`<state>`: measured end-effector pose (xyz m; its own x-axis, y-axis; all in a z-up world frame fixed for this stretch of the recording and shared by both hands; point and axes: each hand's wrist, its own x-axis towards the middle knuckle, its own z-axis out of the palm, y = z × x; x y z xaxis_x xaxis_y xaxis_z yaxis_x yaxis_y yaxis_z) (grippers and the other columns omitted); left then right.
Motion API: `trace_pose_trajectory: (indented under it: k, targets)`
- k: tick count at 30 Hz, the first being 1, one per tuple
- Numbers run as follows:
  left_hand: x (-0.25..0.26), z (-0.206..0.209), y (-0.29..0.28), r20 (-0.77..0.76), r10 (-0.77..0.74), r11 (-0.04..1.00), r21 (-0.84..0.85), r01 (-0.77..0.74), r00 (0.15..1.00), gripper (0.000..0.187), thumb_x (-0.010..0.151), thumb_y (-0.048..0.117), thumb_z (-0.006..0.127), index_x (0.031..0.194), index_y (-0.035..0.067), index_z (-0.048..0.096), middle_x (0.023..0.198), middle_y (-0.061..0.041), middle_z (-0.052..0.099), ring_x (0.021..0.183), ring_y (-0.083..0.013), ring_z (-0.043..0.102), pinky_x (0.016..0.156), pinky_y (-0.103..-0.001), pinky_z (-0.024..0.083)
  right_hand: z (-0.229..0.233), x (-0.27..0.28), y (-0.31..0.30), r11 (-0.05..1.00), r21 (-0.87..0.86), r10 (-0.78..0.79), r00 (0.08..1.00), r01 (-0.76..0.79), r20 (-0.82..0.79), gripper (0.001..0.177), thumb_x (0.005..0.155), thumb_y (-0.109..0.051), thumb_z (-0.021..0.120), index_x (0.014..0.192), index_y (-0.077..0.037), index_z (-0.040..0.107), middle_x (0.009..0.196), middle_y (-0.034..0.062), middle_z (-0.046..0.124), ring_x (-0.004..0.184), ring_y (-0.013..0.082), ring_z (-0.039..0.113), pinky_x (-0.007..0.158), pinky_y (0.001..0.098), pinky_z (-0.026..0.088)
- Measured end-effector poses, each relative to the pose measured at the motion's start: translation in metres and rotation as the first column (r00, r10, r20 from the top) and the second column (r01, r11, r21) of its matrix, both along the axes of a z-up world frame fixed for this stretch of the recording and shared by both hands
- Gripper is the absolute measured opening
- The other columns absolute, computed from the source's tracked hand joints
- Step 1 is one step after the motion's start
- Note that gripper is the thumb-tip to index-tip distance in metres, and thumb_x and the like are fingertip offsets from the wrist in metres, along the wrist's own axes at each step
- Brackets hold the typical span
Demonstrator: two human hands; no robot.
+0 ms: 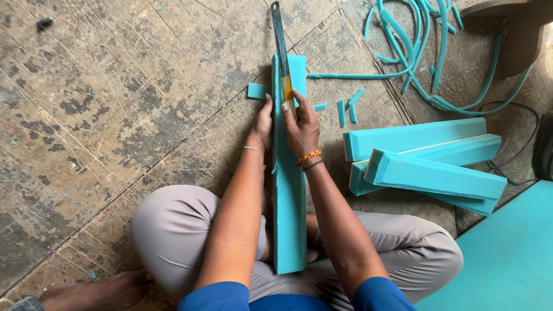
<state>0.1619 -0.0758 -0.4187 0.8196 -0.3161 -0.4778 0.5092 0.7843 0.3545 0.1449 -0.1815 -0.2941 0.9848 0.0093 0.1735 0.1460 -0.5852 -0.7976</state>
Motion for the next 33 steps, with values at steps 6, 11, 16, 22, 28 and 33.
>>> trace_pose_trajectory:
  k: [6,11,16,22,28,33]
  targets:
    - [-0.002,0.009,0.000,-0.070,-0.043,0.999,-0.005,0.043,0.997,0.072,0.101,0.065,0.036,0.141,0.009,0.057,0.133,-0.013,0.067,0.119,-0.0266,0.064,0.101,-0.040,0.053,-0.003,0.023,0.002,0.999,-0.004,-0.044,0.992,0.044,-0.116,0.045,0.100,-0.020,0.071,0.143,-0.013,0.061,0.072,-0.0010,0.048,0.064,0.0092,0.046,0.057,0.0288,0.042]
    - [-0.001,0.011,-0.004,-0.048,0.005,1.000,0.024,-0.004,0.999,0.073,0.102,0.065,0.034,0.142,0.008,0.056,0.136,-0.012,0.066,0.121,-0.0256,0.064,0.102,-0.039,0.053,-0.004,0.039,0.006,0.994,0.109,-0.015,0.991,0.030,-0.134,0.046,0.101,-0.019,0.071,0.144,-0.011,0.059,0.073,-0.0061,0.054,0.066,0.0038,0.049,0.058,0.0246,0.044]
    - [0.000,0.011,-0.005,-0.041,0.019,0.994,0.108,-0.014,0.999,0.070,0.103,0.062,0.031,0.139,0.008,0.058,0.129,-0.012,0.069,0.116,-0.0243,0.066,0.098,-0.036,0.055,0.002,0.015,0.001,0.999,0.028,-0.040,0.984,0.046,-0.173,0.046,0.100,-0.020,0.071,0.144,-0.011,0.061,0.071,-0.0046,0.051,0.064,0.0049,0.046,0.055,0.0254,0.041]
    - [0.002,-0.007,-0.012,-0.003,0.082,0.983,0.167,-0.080,0.997,0.069,0.106,0.060,0.032,0.130,0.004,0.065,0.117,-0.013,0.070,0.102,-0.0226,0.067,0.089,-0.034,0.057,0.007,-0.019,-0.004,0.999,-0.044,0.001,1.000,-0.003,-0.025,0.045,0.101,-0.021,0.070,0.144,-0.012,0.060,0.074,-0.0039,0.056,0.063,0.0057,0.048,0.054,0.0259,0.042]
    - [0.005,-0.017,-0.012,0.048,0.069,0.990,0.118,-0.074,0.996,0.070,0.104,0.062,0.033,0.132,0.006,0.064,0.120,-0.011,0.070,0.106,-0.0208,0.066,0.092,-0.032,0.056,0.009,0.000,0.001,0.998,0.008,-0.061,0.986,0.063,-0.158,0.042,0.100,-0.021,0.071,0.140,-0.014,0.063,0.070,-0.0028,0.059,0.060,0.0075,0.047,0.053,0.0276,0.041]
    - [0.004,-0.015,-0.016,-0.069,0.068,0.997,0.036,-0.065,0.995,0.069,0.105,0.062,0.031,0.131,0.006,0.063,0.117,-0.010,0.070,0.100,-0.0228,0.066,0.086,-0.037,0.057,0.023,-0.058,-0.008,0.993,-0.120,-0.001,0.999,0.006,0.040,0.044,0.100,-0.016,0.072,0.142,-0.012,0.062,0.081,-0.0003,0.058,0.065,0.0063,0.049,0.058,0.0256,0.044]
